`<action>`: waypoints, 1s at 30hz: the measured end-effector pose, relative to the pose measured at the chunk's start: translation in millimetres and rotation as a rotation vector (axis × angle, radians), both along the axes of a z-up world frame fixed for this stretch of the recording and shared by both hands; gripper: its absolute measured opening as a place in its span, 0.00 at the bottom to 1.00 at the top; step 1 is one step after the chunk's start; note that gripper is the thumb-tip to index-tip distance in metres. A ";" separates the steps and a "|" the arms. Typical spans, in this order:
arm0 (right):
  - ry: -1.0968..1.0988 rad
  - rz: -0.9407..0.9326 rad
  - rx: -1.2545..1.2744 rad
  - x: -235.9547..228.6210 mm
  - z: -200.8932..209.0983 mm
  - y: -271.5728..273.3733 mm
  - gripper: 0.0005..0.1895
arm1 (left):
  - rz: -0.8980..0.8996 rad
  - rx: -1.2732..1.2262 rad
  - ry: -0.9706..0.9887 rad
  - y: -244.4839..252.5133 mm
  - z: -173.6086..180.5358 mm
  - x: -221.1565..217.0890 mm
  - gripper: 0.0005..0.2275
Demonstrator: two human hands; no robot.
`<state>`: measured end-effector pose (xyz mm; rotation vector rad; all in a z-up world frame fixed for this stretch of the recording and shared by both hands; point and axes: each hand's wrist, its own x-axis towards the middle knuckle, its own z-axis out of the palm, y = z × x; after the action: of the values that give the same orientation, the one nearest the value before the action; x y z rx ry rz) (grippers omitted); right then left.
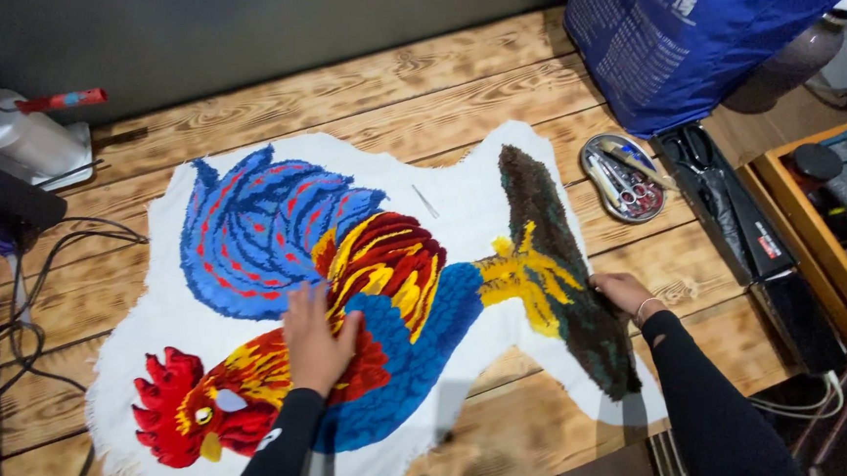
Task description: Cleaning a rooster rug using a vacuum and a lint roller.
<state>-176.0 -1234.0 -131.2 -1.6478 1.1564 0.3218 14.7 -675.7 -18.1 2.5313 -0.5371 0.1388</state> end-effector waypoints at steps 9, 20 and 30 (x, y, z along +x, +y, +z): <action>0.067 0.028 0.175 18.3 112.8 13.1 0.17 | -0.497 -0.019 0.088 -305.5 -9.7 -76.6 0.35; -0.379 0.422 -0.133 -6.6 42.7 -17.9 0.19 | -0.481 0.257 -0.019 -367.8 -60.3 -72.4 0.37; -0.442 0.610 0.397 -74.5 73.0 -18.0 0.17 | -0.481 0.361 -0.026 -373.5 -63.6 -68.4 0.40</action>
<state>-250.5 -1251.9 -58.2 -1.5709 0.2210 0.5017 -53.7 -1049.3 -81.8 2.6524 -1.2566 -0.1141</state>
